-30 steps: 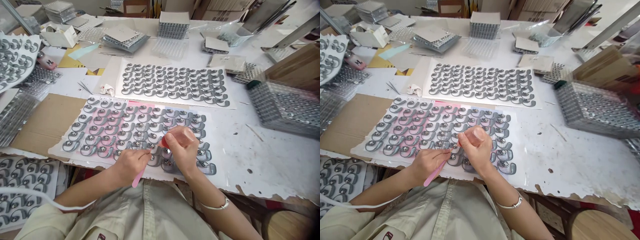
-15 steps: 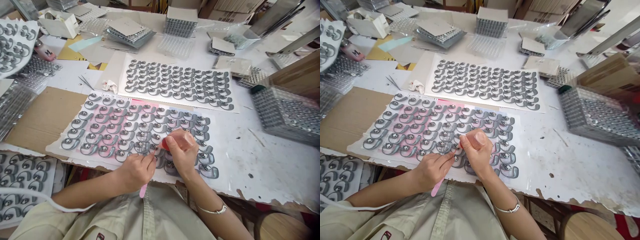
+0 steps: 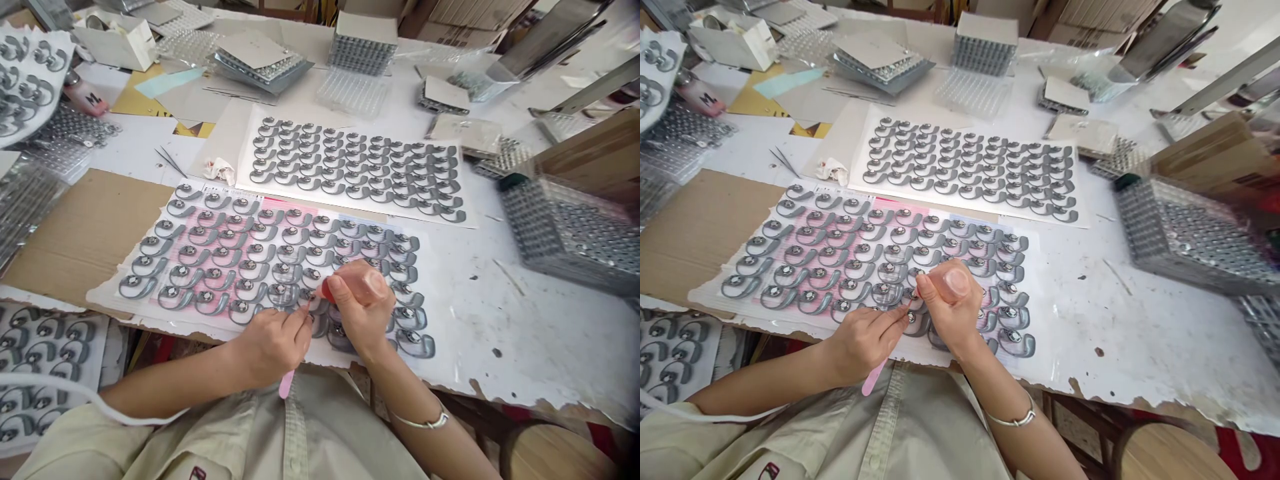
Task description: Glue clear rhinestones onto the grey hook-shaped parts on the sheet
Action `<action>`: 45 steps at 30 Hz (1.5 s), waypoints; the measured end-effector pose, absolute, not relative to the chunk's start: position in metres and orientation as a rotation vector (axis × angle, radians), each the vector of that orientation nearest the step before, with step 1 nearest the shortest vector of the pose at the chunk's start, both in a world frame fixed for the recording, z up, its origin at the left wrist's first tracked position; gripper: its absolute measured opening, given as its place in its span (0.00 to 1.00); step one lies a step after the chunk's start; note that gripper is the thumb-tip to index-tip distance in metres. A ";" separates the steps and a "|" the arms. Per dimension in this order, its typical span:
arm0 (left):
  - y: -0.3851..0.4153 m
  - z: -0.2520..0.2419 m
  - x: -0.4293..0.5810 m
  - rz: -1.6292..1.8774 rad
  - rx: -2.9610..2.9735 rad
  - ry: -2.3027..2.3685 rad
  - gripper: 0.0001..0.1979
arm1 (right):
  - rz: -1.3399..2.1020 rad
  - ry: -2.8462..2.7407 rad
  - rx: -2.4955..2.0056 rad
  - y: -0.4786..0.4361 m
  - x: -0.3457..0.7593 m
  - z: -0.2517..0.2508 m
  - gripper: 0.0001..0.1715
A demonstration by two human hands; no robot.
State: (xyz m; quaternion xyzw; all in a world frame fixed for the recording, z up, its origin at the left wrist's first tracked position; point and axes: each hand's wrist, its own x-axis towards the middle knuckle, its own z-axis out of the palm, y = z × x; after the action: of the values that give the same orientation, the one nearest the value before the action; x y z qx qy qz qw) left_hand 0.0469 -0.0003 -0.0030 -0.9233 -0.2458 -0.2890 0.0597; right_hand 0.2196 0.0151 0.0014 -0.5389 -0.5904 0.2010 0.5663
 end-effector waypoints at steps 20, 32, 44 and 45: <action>0.001 -0.001 0.047 -0.924 -2.808 -0.752 0.11 | 0.470 -1.336 -1.259 0.015 0.220 -0.001 0.12; 0.000 -0.003 0.048 -0.964 -2.823 -0.759 0.08 | 0.423 -1.398 -1.283 0.016 0.221 -0.003 0.13; 0.000 -0.002 0.047 -0.930 -2.846 -0.760 0.09 | 0.405 -1.397 -1.200 0.016 0.220 -0.002 0.10; 0.000 -0.001 0.047 -0.930 -2.846 -0.762 0.09 | 0.401 -1.399 -1.201 0.016 0.220 -0.003 0.10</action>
State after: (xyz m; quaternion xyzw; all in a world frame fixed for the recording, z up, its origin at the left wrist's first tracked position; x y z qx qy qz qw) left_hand 0.0467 -0.0002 -0.0013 -0.9208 -0.2466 -0.3010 0.0262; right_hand 0.2201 0.0158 -0.0026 -0.5155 -0.6002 0.1721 0.5869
